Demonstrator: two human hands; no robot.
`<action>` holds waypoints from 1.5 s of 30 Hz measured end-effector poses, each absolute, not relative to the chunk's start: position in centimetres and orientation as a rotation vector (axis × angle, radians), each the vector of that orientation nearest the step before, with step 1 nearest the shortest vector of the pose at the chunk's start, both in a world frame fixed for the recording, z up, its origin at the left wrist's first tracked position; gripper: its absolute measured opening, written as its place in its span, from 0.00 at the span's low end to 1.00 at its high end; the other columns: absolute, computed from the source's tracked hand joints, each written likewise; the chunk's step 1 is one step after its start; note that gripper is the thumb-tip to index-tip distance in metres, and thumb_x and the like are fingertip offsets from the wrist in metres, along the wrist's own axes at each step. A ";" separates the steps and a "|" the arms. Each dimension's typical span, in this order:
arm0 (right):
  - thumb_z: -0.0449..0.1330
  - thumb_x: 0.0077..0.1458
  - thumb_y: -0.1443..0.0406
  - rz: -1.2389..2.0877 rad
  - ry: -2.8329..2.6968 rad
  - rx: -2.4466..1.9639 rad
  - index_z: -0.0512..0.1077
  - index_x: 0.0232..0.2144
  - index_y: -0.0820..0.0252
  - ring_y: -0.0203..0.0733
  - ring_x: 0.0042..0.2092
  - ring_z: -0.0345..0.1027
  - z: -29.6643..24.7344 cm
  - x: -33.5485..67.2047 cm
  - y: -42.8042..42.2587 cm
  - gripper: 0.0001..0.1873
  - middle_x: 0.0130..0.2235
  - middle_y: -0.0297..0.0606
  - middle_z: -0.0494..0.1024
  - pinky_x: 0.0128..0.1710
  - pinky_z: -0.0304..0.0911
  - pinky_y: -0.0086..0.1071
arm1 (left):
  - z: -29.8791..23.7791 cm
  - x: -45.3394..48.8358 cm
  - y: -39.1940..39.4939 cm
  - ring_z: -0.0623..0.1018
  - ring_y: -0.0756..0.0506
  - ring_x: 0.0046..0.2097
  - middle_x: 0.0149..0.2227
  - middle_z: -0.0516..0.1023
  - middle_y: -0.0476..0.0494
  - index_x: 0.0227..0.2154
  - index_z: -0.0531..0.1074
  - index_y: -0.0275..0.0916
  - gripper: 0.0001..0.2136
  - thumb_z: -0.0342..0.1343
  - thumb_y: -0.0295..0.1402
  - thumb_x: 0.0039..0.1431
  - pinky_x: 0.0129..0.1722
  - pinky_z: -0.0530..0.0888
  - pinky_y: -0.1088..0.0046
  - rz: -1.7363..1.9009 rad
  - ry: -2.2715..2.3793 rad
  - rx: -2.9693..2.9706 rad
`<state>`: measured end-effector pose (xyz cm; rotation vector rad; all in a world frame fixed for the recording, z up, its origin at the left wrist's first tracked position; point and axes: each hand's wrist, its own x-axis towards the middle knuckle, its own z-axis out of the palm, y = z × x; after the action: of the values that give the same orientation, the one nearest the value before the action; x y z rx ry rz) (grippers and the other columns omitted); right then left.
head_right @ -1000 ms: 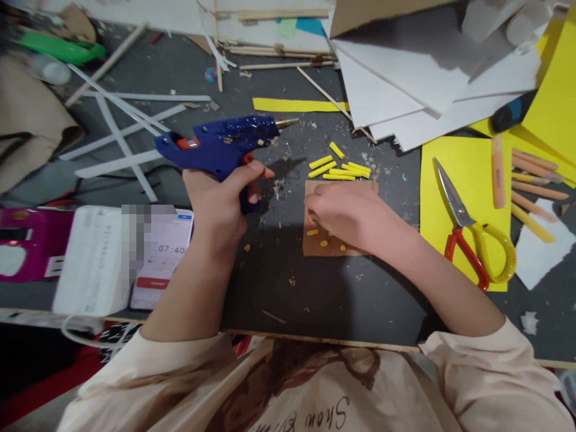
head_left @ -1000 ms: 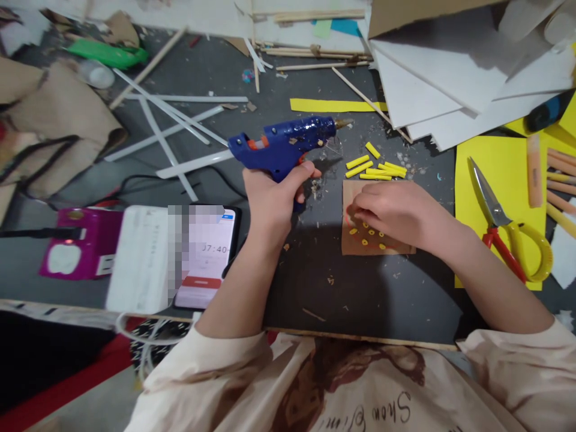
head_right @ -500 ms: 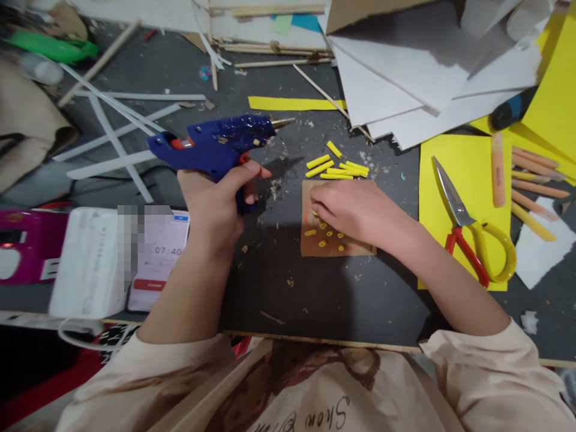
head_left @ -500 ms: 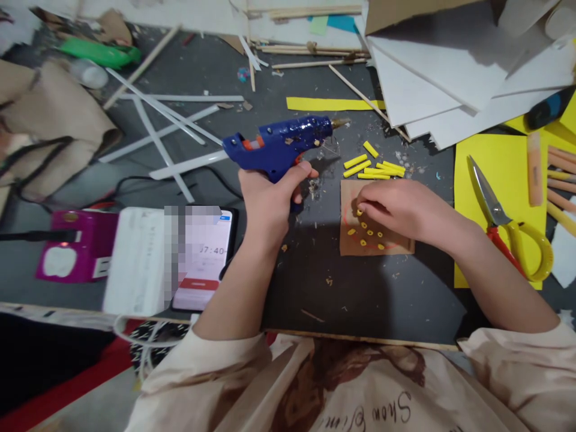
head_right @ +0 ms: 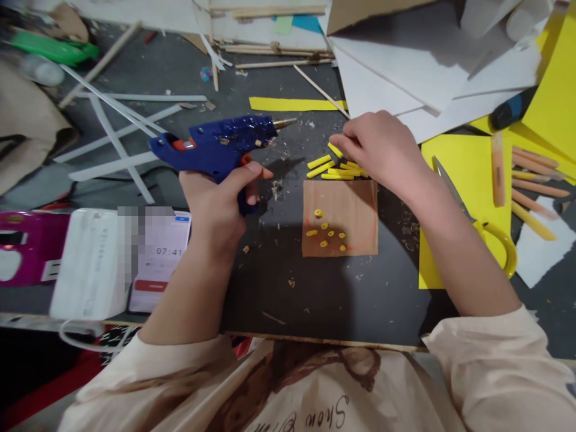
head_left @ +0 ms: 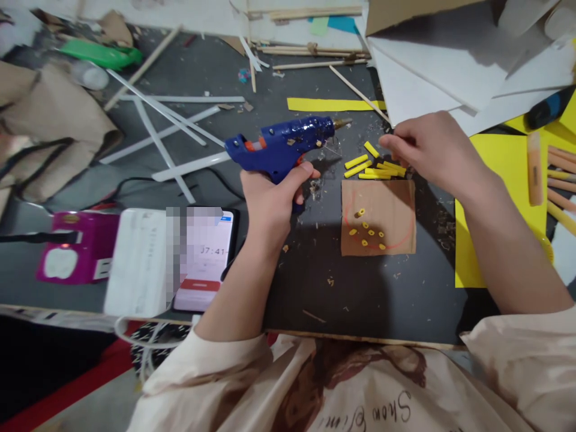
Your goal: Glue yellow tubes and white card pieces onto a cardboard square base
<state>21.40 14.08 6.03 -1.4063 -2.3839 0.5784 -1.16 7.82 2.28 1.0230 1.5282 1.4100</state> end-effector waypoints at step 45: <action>0.51 0.63 0.58 0.332 -1.994 -1.359 0.72 0.38 0.52 0.47 0.42 0.71 0.8 21.3 8.0 0.11 0.38 0.42 0.79 0.44 0.66 0.45 | 2.1 -1.2 6.8 0.65 0.54 0.16 0.22 0.78 0.49 0.21 0.74 0.39 0.05 0.65 0.32 0.44 0.14 0.61 0.76 1.268 1.471 1.167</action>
<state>21.27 8.03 0.78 -1.3589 -1.9936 0.3315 -1.21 6.79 2.15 1.1668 1.4713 1.2678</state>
